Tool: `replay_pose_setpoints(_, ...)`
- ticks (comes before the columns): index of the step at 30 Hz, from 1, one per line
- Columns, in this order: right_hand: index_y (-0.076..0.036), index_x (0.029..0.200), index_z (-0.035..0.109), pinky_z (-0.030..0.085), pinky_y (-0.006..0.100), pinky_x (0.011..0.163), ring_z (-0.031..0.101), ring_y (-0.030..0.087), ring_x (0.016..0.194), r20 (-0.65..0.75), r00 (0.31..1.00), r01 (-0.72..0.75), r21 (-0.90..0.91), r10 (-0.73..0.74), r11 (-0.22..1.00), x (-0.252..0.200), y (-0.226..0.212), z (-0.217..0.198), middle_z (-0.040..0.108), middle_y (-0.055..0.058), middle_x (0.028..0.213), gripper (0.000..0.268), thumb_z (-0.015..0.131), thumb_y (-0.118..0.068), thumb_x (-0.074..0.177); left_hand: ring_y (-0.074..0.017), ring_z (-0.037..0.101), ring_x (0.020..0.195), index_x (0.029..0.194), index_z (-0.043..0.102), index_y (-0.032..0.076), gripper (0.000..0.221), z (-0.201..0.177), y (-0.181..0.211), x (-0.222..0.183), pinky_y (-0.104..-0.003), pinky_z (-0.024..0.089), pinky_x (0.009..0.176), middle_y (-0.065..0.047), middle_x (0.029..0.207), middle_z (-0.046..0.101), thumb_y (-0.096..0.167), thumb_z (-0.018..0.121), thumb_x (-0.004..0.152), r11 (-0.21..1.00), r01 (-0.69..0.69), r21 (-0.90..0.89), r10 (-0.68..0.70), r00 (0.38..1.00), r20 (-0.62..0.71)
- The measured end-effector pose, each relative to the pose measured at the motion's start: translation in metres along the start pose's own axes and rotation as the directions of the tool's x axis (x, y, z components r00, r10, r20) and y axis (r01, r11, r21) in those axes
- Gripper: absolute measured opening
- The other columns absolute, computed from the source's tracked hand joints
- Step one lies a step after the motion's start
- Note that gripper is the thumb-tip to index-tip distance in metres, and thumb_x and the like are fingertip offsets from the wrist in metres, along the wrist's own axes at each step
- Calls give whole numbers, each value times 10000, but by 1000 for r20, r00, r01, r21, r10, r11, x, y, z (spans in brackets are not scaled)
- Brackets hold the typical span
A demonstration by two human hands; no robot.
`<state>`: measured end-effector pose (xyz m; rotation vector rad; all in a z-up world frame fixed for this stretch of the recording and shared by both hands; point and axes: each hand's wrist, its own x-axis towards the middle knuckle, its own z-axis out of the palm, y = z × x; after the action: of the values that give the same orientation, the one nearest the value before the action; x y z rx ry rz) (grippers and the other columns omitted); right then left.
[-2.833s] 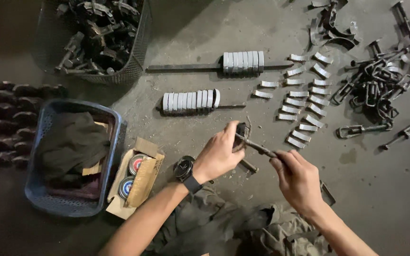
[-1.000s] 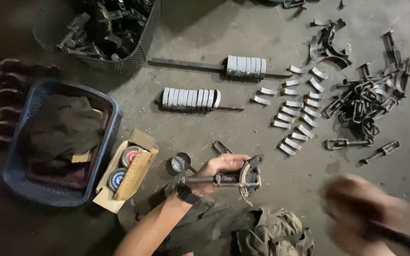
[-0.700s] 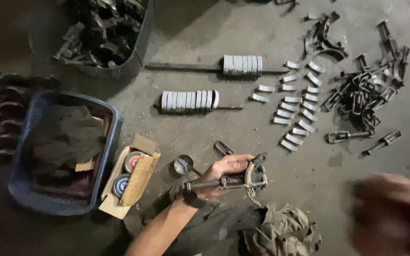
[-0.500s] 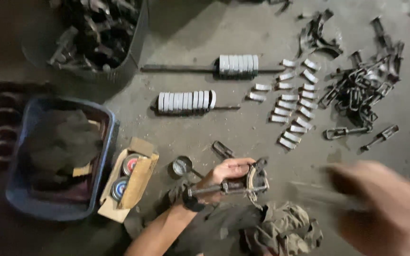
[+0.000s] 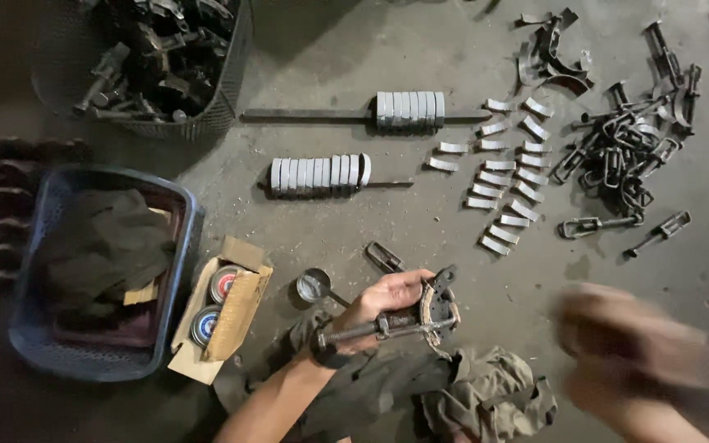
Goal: Assembling and fitting metal motorcycle brake components together by hand on the workshop floor.
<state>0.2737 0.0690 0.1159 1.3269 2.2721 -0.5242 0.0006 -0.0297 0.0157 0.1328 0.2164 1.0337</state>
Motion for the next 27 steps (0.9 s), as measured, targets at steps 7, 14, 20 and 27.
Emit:
replay_pose_setpoints(7,27,1019,614,502,444,621,607,339,757,-610,676,477,-65,-413,876,-28,-35,-48,630,207,873,258,607,-215,932,-198,681,1126,1363,565,-58,327,-10,-9,-3,-333,553,1003,-131,1242,688,157,573,1118,999,45,17,-44,999,-27)
replay_pose_setpoints(14,-102,1076,697,569,411,745,658,258,850,-114,993,56,98,-45,994,-41,-8,-44,654,97,938,371,756,-184,719,-218,679,1106,1370,550,-65,318,-11,-5,0,-357,546,990,-142,1216,683,157,579,1144,999,19,-39,-17,998,57)
replay_pose_setpoints(20,-147,1188,710,562,420,785,674,263,921,-429,903,83,196,10,977,-46,17,9,673,106,1064,635,823,-197,566,-220,682,1125,1368,537,-40,391,-7,-6,-1,-365,551,996,-139,1248,685,206,589,1069,999,-14,-29,14,1000,11)
replay_pose_setpoints(27,-335,1076,759,603,392,763,706,232,903,-124,959,-271,-122,256,955,-58,-31,-53,730,21,929,312,813,-315,769,-264,670,1196,1413,514,-27,413,-13,-16,-6,-398,559,1024,-172,1318,666,175,618,1068,991,10,-136,-3,999,52)
